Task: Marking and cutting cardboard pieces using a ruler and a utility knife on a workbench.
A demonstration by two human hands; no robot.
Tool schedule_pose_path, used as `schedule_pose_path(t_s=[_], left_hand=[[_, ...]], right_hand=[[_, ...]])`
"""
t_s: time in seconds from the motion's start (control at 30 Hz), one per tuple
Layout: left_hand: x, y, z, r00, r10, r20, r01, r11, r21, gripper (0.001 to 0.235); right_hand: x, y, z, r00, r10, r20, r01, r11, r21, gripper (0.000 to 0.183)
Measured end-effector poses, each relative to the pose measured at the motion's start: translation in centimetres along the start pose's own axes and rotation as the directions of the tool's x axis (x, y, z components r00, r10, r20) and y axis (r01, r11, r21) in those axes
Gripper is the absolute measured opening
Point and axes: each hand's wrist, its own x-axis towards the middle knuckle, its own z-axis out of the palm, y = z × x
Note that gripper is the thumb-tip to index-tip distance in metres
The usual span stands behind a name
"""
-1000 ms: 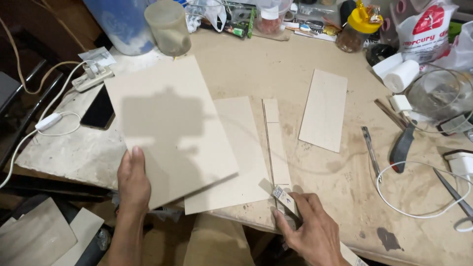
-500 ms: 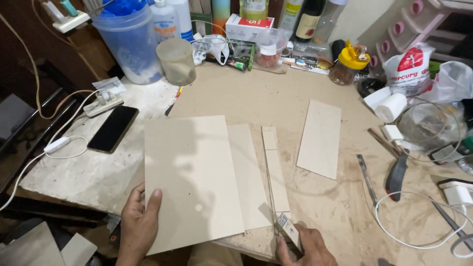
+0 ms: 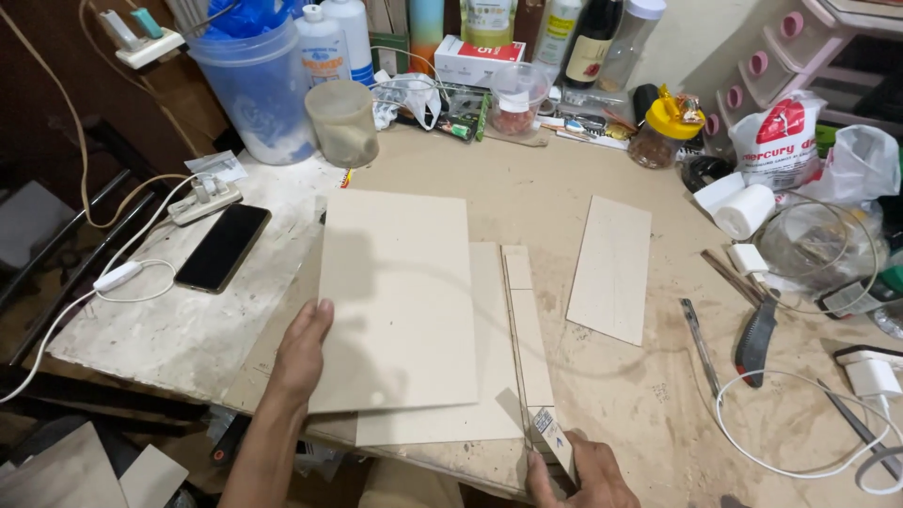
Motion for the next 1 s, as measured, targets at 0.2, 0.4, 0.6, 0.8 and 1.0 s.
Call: schedule_pose_path(t_s=[0.2, 0.4, 0.6, 0.8, 1.0], left_hand=[[3.3, -1.5, 0.1, 0.998, -0.056, -0.029, 0.053, 0.992, -0.117, 0.082], [3.0, -2.2, -0.3, 0.998, -0.034, -0.049, 0.028, 0.993, -0.117, 0.087], [1.6, -3.3, -1.2, 0.987, 0.149, -0.051, -0.151, 0.988, -0.031, 0.033], [0.6, -4.4, -2.2, 0.978, 0.211, -0.006, -0.211, 0.977, -0.039, 0.066], [2.0, -5.9, -2.7, 0.987, 0.161, 0.007, -0.161, 0.987, 0.007, 0.039]], right_hand=[[0.4, -0.9, -1.1, 0.999, 0.015, 0.039, -0.016, 1.0, 0.015, 0.048], [0.9, -3.1, -2.5, 0.994, 0.086, 0.062, -0.089, 0.995, 0.054, 0.05], [1.0, -2.4, -1.4, 0.993, 0.116, 0.032, -0.117, 0.993, 0.033, 0.052], [2.3, -2.9, -2.9, 0.951, 0.224, 0.212, -0.214, 0.974, -0.07, 0.055], [4.8, 1.1, -4.7, 0.842, 0.234, 0.485, -0.364, 0.911, 0.193, 0.036]])
